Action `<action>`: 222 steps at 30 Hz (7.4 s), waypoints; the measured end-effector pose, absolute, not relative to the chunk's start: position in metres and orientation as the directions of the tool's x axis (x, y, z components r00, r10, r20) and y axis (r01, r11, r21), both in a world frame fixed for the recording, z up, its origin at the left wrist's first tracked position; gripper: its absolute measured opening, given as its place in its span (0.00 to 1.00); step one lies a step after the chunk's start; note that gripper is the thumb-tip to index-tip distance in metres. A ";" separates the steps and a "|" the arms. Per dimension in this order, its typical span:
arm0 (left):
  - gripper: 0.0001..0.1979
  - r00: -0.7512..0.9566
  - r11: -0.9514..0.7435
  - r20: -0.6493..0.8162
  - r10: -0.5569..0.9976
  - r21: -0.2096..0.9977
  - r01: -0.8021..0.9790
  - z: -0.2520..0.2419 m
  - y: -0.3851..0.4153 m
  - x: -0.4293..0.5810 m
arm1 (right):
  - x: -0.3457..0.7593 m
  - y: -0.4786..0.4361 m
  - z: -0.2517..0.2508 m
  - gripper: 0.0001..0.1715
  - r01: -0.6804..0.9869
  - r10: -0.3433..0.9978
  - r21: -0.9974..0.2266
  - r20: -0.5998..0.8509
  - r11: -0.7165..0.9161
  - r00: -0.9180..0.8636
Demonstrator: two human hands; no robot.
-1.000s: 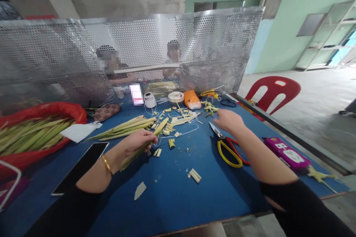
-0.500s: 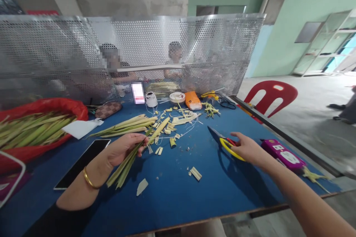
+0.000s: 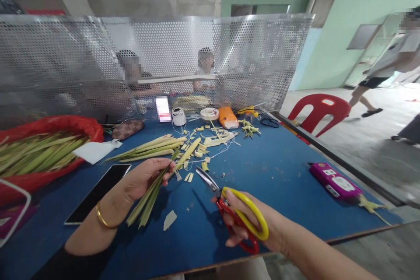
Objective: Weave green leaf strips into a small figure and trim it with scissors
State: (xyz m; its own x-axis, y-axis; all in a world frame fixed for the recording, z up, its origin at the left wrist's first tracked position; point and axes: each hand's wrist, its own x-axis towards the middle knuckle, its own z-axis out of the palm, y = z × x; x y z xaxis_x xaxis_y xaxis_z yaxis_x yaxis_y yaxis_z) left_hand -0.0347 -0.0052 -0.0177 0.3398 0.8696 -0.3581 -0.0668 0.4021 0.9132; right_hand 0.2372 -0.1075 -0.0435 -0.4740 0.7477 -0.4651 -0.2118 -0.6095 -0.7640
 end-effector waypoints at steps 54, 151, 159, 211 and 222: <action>0.13 0.520 0.544 -0.200 0.830 0.494 -0.679 -0.017 -0.009 0.004 | 0.161 -0.024 -0.038 0.03 0.307 0.827 -0.768 0.534 0.561 -0.175; 0.14 0.241 0.354 -0.260 0.935 0.643 -0.679 0.025 -0.001 -0.050 | 0.207 0.073 -0.078 0.45 0.424 0.479 -0.286 0.163 0.859 -0.862; 0.14 0.174 0.327 -0.291 0.941 0.647 -0.689 0.024 0.002 -0.052 | 0.149 -0.037 -0.075 0.44 -0.118 0.028 -0.437 0.315 0.892 -0.949; 0.12 0.168 0.166 -0.152 0.974 0.983 -0.075 -0.015 -0.028 0.020 | 0.196 -0.013 -0.042 0.13 -0.004 0.983 -0.998 0.069 0.069 -0.170; 0.07 0.245 -0.411 0.330 0.912 0.727 0.551 -0.016 -0.030 0.013 | 0.205 -0.026 -0.043 0.10 0.579 0.678 -0.421 0.649 0.698 -0.346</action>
State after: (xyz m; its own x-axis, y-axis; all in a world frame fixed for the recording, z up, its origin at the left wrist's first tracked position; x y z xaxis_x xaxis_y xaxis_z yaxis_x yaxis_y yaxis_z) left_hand 0.0132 -0.0298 -0.0155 0.2446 0.9118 0.3298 0.5507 -0.4106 0.7267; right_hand 0.2048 -0.0258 -0.0431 -0.3456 0.6781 0.6487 0.5788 0.6982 -0.4214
